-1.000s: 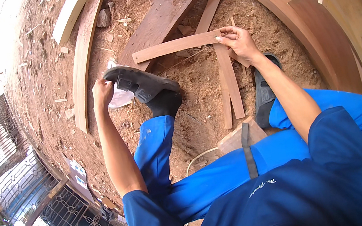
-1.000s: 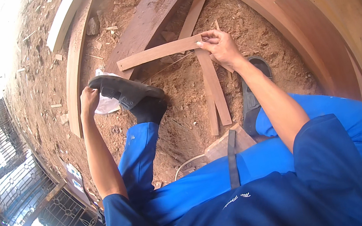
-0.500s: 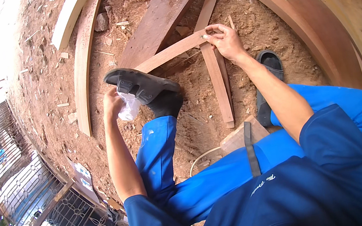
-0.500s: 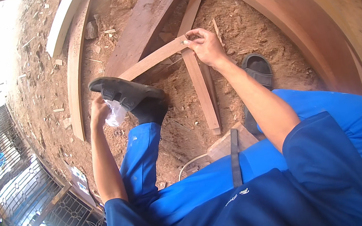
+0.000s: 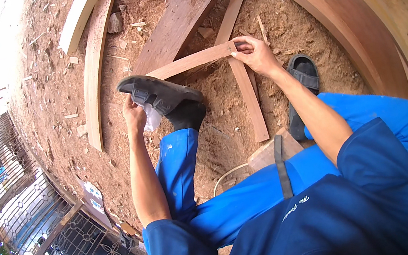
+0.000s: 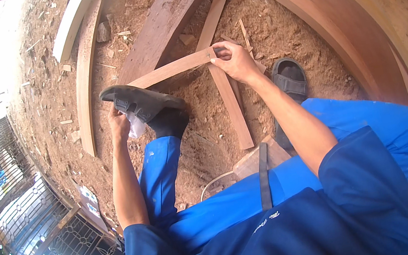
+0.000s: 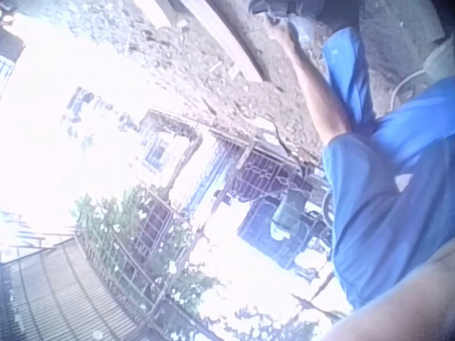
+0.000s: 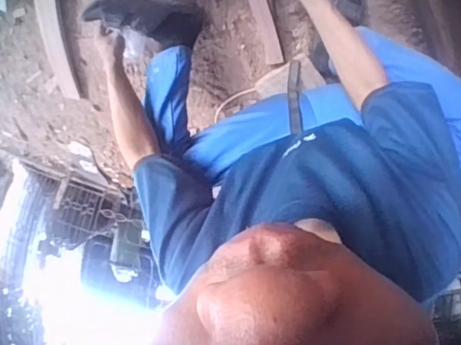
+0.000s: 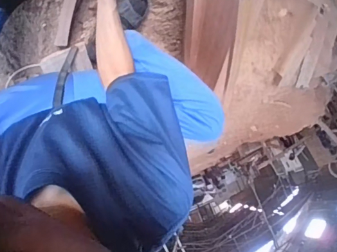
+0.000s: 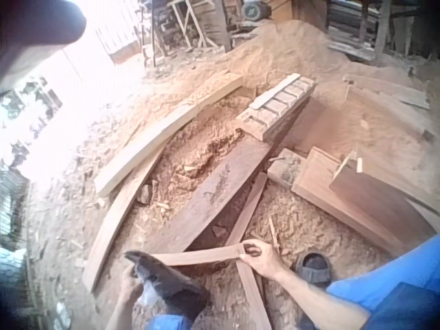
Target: The person aligns two wooden strips at a right angle and hammers a small wooden pin into a pre-drilled hole to secure the joint.
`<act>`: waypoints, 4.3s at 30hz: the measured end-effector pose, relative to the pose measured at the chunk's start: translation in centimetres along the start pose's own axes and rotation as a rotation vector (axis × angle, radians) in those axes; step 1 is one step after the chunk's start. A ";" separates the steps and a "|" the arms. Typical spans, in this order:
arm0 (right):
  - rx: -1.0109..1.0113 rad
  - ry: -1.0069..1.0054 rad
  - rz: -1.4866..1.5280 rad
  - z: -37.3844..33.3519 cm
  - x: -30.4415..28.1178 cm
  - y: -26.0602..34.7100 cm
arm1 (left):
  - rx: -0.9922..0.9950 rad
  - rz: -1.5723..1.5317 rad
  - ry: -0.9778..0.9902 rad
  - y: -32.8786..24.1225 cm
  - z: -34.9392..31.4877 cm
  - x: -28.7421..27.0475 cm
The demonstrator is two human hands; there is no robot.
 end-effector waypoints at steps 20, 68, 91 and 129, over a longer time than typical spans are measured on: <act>0.193 -0.110 0.172 -0.5 -5.7 0.5 | -0.118 -0.184 -0.005 2.0 -1.4 2.2; 0.095 -0.249 0.347 4.6 -6.8 7.1 | 0.209 0.506 -0.052 0.2 -3.1 1.4; -0.029 -0.244 -0.007 12.1 3.3 5.5 | 0.230 0.419 -0.091 2.0 -3.6 2.8; 0.253 0.091 0.055 -2.6 0.2 -1.1 | -0.060 0.173 0.006 3.8 -2.7 2.4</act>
Point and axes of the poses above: each hand's wrist, its own z-axis towards the middle knuckle, its own x-axis out of the palm, y = z × x, the point moved 8 cm from there along z, towards the middle knuckle, and after that the axes turned 3 degrees about -x, right-handed, at the moved point
